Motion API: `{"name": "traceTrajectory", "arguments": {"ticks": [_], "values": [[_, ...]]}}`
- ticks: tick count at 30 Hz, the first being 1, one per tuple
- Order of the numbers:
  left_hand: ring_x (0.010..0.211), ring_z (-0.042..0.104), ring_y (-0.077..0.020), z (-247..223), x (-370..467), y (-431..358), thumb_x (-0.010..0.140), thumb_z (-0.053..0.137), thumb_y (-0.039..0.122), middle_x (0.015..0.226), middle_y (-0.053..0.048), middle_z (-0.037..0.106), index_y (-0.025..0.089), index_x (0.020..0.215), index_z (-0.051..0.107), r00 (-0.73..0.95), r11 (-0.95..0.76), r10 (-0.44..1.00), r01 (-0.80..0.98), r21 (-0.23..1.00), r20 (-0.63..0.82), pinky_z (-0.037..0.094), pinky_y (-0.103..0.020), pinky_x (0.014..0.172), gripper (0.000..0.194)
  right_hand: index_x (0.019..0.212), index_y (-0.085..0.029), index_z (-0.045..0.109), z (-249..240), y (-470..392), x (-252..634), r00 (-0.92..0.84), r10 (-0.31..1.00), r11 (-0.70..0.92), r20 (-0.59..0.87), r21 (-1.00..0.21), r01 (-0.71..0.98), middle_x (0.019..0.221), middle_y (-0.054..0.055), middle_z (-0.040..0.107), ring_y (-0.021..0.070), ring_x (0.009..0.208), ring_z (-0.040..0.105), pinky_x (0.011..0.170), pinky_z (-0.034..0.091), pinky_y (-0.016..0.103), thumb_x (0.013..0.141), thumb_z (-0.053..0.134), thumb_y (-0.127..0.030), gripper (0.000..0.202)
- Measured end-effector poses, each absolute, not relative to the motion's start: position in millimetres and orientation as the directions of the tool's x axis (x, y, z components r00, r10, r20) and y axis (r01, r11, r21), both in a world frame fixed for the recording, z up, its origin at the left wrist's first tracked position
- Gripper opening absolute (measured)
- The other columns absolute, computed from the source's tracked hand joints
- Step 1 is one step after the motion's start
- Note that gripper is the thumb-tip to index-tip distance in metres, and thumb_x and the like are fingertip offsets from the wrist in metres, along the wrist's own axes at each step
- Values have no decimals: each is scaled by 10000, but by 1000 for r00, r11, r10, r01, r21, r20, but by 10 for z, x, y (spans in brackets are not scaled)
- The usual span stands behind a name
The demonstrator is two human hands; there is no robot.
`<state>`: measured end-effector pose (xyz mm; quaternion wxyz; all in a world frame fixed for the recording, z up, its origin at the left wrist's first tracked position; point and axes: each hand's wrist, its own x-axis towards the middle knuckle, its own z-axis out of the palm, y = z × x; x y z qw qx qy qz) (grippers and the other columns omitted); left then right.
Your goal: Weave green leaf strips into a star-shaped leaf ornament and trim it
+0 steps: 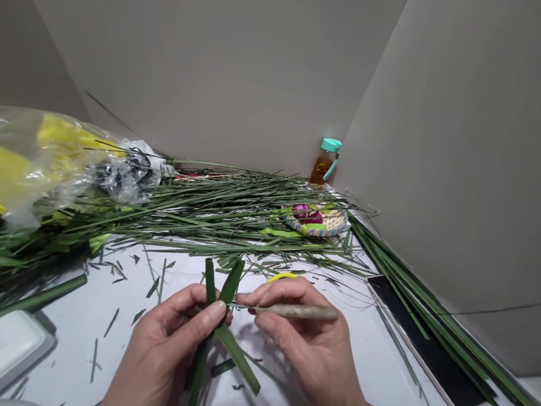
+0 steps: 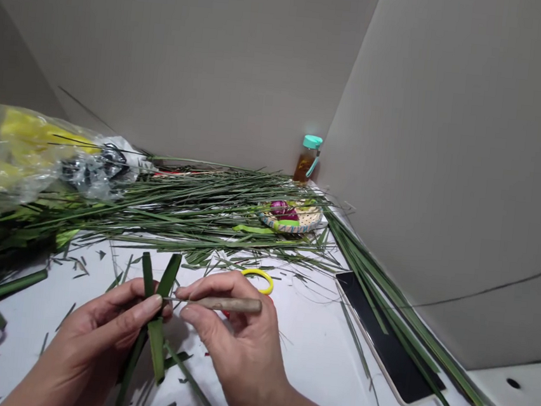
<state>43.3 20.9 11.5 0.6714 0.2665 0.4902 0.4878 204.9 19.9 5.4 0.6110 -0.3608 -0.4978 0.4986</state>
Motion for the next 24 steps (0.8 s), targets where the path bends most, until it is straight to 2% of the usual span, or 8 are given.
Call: {"name": "traceTrajectory", "arguments": {"ticks": [6,11,15,18,24], "values": [[554,623,-120,87,417,204,667,925,289,668,36,733,241,799,749,31,352,927,-419,837,-375,487,-208,526,226,886,-288,761,24,201,2033,-9,947,304,320,-908,-287,895,-30,776,145,863,740,804,579,244,855,778,-200,95],[569,643,-131,66,391,178,699,903,337,665,22,734,231,805,759,39,353,931,-355,866,-363,507,-207,530,208,922,-303,756,-1,198,2039,-27,936,330,352,-900,-284,919,-39,770,131,869,734,811,577,230,878,749,-182,129],[529,625,-114,69,401,193,675,923,313,616,40,715,246,779,763,64,359,928,-416,836,-367,526,-207,545,202,916,-309,767,19,186,2050,-23,931,347,365,-900,-266,912,-51,769,111,885,728,833,568,200,865,750,-146,171],[520,621,-98,75,406,196,676,925,305,643,29,734,234,786,775,84,374,922,-441,816,-377,510,-180,522,198,912,-309,770,41,200,2056,-33,937,323,347,-899,-297,904,-55,768,103,877,730,817,568,187,870,749,-157,159],[610,689,-142,106,415,209,683,914,264,699,21,761,257,846,788,119,381,920,-489,785,-372,563,-205,572,207,930,-290,755,26,242,2061,-64,950,255,305,-879,-404,929,-46,766,123,858,736,823,581,236,902,749,-216,79]]}}
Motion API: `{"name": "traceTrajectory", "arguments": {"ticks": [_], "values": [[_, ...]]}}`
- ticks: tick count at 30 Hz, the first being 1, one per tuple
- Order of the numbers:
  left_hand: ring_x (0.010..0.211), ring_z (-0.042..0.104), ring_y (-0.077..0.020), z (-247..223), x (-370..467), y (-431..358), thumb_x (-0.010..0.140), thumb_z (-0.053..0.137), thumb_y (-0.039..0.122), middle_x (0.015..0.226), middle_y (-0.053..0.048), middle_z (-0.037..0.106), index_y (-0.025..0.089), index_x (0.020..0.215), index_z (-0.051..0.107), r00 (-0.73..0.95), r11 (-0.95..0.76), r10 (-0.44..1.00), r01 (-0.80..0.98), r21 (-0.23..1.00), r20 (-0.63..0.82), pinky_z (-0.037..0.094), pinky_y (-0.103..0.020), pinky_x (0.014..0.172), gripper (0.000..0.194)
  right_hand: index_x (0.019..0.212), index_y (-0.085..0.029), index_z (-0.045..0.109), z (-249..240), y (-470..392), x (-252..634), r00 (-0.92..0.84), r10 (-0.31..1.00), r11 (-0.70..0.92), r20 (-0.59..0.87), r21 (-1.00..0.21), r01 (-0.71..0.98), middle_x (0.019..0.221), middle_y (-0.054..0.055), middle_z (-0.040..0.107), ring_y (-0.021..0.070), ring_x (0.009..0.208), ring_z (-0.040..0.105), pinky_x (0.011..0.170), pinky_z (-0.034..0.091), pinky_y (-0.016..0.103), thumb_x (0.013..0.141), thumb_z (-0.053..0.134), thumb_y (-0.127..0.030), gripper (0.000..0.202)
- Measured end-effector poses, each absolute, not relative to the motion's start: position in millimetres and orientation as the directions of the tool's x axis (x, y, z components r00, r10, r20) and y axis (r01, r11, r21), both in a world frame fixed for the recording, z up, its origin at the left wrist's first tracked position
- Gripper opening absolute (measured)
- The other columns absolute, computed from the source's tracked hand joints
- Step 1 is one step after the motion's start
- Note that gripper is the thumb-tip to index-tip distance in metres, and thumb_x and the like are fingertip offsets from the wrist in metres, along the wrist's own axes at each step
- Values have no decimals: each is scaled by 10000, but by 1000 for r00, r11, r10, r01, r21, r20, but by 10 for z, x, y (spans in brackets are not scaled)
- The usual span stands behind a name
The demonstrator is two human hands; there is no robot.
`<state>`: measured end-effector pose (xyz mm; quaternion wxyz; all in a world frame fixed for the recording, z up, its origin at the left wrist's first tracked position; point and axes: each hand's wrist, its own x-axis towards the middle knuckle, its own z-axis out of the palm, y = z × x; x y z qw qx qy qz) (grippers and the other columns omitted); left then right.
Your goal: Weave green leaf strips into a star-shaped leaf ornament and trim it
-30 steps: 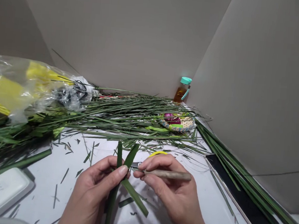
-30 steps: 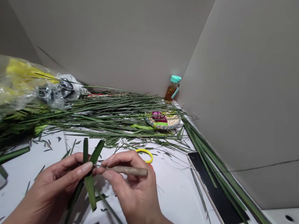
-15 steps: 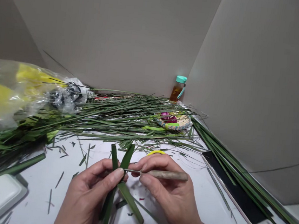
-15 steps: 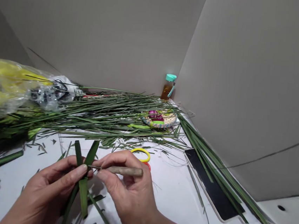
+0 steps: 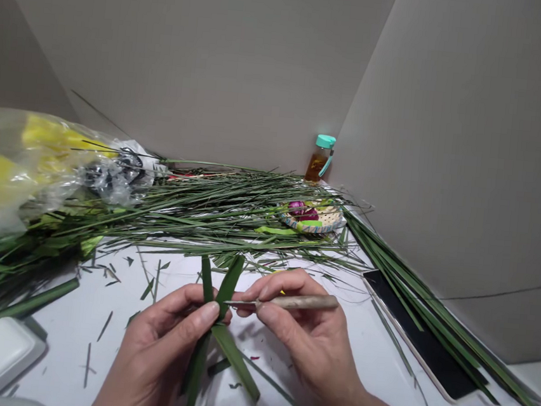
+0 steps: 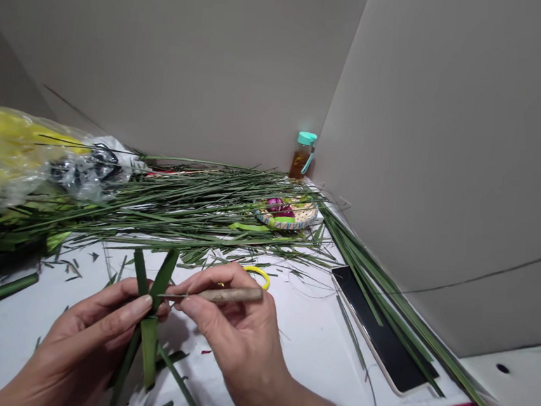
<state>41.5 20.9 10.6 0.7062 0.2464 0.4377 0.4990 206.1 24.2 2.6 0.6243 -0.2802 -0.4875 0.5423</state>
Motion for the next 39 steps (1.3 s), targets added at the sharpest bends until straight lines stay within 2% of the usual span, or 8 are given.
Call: {"name": "traceTrajectory", "arguments": {"ticks": [2,5,13,19,24,30,35,39], "values": [[602,686,-142,122,419,222,680,915,258,694,16,758,246,845,793,135,390,918,-491,779,-374,574,-215,590,206,946,-283,753,10,243,2068,-71,949,253,307,-876,-411,944,-34,766,135,869,735,827,582,256,909,747,-239,57],[502,611,-92,134,415,235,661,928,246,654,31,733,224,815,800,138,394,915,-508,766,-380,585,-220,603,201,954,-279,752,-8,234,2082,-84,949,248,305,-882,-400,955,-19,764,155,890,732,837,580,289,913,747,-262,45],[451,576,-76,119,421,230,634,951,272,582,56,694,237,748,770,94,369,923,-493,788,-373,497,-156,473,217,934,-278,752,20,233,2085,-95,947,249,307,-888,-387,944,-22,770,149,873,734,838,577,282,911,742,-253,35],[541,667,-126,108,396,233,643,945,295,638,23,733,227,750,765,96,374,922,-469,800,-375,546,-186,535,220,918,-269,752,45,230,2083,-92,951,242,296,-896,-373,931,-16,771,148,845,752,829,594,276,907,747,-273,13],[494,637,-109,111,375,218,647,942,288,602,44,713,239,736,762,105,380,921,-466,799,-376,513,-174,498,207,895,-250,750,49,223,2080,-75,951,254,298,-899,-357,909,0,762,164,826,767,808,608,289,890,771,-291,47],[470,588,-82,145,401,211,686,917,292,605,51,703,232,751,783,82,342,936,-429,836,-341,561,-203,613,161,897,-238,750,54,218,2076,-61,953,257,297,-898,-357,911,22,767,205,861,773,821,626,345,880,779,-294,64],[503,614,-105,155,406,221,673,923,290,610,33,716,232,784,795,87,345,936,-427,836,-342,508,-177,522,179,890,-248,743,44,224,2083,-60,957,247,284,-906,-343,905,19,769,206,855,772,816,621,346,878,780,-305,70],[504,634,-111,164,407,217,673,922,270,651,22,757,246,787,795,71,351,931,-438,827,-358,533,-194,553,172,903,-254,739,36,221,2092,-71,954,253,291,-909,-330,918,10,763,193,854,765,820,607,333,888,765,-286,44]]}}
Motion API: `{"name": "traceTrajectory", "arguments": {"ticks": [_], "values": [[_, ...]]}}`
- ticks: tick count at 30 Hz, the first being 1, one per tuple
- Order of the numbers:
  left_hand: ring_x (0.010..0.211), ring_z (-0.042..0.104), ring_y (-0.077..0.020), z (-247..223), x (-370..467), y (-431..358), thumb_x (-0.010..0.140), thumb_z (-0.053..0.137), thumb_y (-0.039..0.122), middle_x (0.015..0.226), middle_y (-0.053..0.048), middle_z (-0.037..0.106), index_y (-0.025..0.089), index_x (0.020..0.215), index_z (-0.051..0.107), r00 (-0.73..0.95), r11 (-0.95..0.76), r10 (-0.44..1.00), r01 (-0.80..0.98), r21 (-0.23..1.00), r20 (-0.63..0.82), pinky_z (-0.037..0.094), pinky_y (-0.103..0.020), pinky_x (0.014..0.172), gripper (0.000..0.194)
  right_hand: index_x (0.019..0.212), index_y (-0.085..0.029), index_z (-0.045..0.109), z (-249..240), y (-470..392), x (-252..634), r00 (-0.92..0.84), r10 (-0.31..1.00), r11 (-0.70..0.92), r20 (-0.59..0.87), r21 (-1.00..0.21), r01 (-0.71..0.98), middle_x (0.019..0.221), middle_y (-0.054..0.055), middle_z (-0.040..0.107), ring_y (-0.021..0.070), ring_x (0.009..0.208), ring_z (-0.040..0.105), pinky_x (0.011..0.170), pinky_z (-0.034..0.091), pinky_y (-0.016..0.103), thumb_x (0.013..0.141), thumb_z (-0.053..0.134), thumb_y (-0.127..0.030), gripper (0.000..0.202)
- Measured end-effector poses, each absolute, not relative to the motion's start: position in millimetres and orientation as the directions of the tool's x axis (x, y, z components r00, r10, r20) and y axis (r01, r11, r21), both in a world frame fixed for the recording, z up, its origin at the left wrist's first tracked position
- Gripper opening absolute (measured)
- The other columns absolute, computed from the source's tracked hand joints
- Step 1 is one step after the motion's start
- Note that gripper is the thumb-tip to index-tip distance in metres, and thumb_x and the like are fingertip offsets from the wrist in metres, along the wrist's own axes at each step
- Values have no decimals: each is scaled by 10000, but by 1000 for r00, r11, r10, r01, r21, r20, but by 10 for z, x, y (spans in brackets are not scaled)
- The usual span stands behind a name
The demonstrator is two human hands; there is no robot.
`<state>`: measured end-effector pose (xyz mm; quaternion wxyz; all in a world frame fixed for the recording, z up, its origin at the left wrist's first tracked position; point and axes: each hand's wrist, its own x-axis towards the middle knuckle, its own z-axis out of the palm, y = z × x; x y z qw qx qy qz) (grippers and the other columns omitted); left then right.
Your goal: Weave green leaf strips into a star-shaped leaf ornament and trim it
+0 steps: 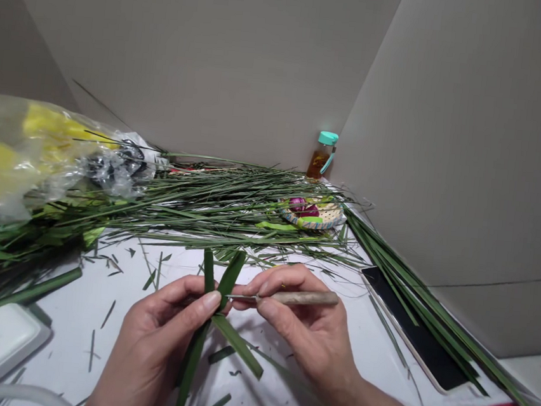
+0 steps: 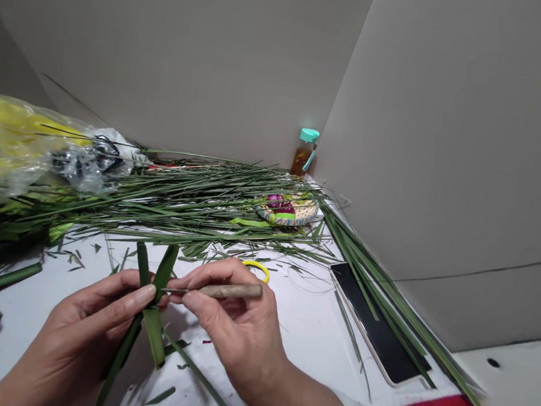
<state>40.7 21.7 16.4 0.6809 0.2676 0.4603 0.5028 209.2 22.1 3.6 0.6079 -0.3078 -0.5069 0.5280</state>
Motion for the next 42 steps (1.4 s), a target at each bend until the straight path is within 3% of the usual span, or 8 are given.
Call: {"name": "traceTrajectory", "arguments": {"ticks": [8,12,19,23,36,42], "values": [[480,583,-111,154,414,219,654,922,288,591,31,690,231,741,798,51,325,941,-404,855,-333,533,-219,558,161,917,-246,740,46,192,2107,-78,950,266,303,-913,-309,926,21,754,205,857,759,819,606,356,902,741,-284,41],[419,427,-64,152,409,217,636,926,315,475,72,530,196,668,767,6,274,957,-349,896,-291,376,-158,408,202,911,-255,741,53,199,2103,-71,942,296,328,-912,-283,929,12,762,192,851,753,818,599,341,897,725,-219,42],[584,595,-134,150,438,215,652,906,304,595,34,651,207,686,761,-31,237,966,-300,924,-258,461,-181,509,177,918,-263,739,36,217,2092,-69,929,339,363,-912,-232,940,13,760,192,844,746,806,596,345,887,726,-182,88],[590,608,-139,125,417,207,618,910,257,608,41,669,215,684,759,-43,222,969,-292,930,-245,468,-191,523,170,913,-258,739,25,224,2104,-74,931,331,357,-913,-236,936,22,759,208,854,750,810,605,370,886,734,-197,68],[673,649,-170,82,431,214,652,916,356,700,12,751,210,748,785,-76,191,973,-246,950,-216,515,-231,631,218,902,-241,740,10,216,2113,-59,891,446,451,-891,-85,906,58,775,217,830,750,797,618,381,900,711,-223,34],[591,601,-140,113,436,226,657,906,382,628,22,703,198,697,766,-53,219,970,-246,944,-239,477,-209,540,234,902,-236,727,41,213,2129,-78,901,421,426,-904,-74,907,56,764,223,838,752,783,619,380,891,695,-207,45]]}}
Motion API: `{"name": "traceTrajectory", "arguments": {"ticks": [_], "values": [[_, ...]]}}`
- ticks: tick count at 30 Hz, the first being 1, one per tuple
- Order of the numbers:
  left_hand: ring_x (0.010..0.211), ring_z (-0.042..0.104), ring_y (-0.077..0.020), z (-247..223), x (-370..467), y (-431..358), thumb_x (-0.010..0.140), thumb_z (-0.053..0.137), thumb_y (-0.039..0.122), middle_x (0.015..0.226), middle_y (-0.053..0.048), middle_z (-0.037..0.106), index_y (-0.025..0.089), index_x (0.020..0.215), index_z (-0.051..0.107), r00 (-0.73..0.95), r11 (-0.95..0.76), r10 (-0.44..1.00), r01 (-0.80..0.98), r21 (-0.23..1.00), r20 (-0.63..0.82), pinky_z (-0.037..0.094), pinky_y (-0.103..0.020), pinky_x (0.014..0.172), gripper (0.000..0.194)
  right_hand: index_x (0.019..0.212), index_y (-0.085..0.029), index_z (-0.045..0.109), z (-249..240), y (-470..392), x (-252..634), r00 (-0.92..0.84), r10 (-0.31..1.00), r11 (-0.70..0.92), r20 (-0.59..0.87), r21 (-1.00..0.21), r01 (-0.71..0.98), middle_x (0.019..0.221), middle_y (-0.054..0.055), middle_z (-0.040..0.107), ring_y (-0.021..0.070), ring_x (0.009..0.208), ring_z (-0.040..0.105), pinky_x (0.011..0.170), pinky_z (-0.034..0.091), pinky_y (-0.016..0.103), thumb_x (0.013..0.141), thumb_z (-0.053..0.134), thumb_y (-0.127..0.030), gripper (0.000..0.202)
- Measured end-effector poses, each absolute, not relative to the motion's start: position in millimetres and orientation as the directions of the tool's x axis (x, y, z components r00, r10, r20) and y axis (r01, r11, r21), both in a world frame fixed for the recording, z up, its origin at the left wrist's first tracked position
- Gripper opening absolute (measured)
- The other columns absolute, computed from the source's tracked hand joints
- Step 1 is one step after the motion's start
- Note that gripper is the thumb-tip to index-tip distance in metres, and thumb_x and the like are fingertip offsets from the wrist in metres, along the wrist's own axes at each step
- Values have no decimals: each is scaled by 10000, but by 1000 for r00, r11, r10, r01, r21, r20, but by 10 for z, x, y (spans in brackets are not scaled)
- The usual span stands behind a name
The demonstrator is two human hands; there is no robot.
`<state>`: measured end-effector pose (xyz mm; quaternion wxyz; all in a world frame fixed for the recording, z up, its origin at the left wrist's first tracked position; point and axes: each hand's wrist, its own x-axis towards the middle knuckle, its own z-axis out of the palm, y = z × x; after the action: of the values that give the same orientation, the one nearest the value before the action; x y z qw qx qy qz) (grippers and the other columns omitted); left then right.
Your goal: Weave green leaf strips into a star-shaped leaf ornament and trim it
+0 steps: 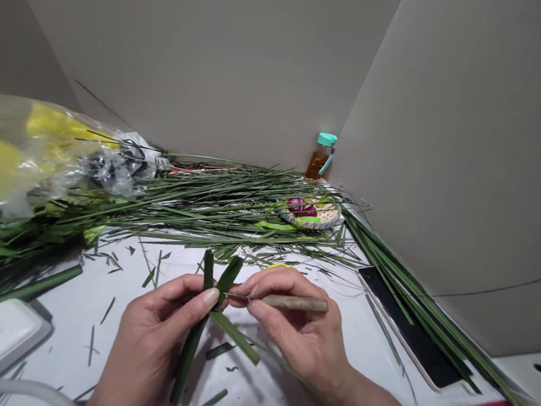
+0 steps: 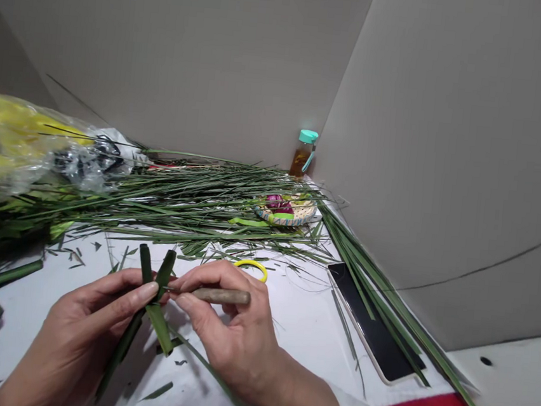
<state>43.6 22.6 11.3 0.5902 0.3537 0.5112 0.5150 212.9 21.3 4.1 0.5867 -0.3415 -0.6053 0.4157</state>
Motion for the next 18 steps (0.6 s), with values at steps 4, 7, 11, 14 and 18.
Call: {"name": "traceTrajectory", "arguments": {"ticks": [4,7,11,14,18], "values": [[593,602,-137,106,433,231,660,903,389,651,26,718,208,719,765,-46,226,969,-242,944,-244,476,-209,543,235,905,-236,724,38,213,2121,-83,903,415,421,-906,-82,908,57,763,223,830,750,780,618,387,893,697,-220,33],[626,617,-149,71,435,227,670,896,398,662,27,727,217,728,761,-53,226,968,-226,948,-243,489,-218,579,233,898,-234,720,33,222,2117,-87,910,399,405,-913,-86,898,58,763,221,814,748,770,616,382,893,708,-258,27],[647,600,-142,30,438,217,676,896,393,681,41,730,224,726,761,-89,204,971,-186,961,-223,479,-205,592,222,886,-228,718,39,234,2123,-80,894,442,440,-897,-3,883,55,761,206,803,738,759,599,352,894,687,-227,32],[695,616,-156,13,433,215,652,908,370,720,45,744,232,736,767,-119,185,972,-154,971,-204,496,-205,636,215,879,-217,715,22,238,2116,-82,867,498,492,-861,102,870,56,762,198,802,725,757,579,335,888,676,-183,52],[755,641,-193,-66,420,239,637,906,402,737,16,763,225,765,776,-153,205,963,-106,973,-220,511,-229,678,253,879,-208,700,-55,239,2083,-71,822,568,564,-807,164,850,43,754,179,792,710,734,561,293,896,673,-159,58]]}}
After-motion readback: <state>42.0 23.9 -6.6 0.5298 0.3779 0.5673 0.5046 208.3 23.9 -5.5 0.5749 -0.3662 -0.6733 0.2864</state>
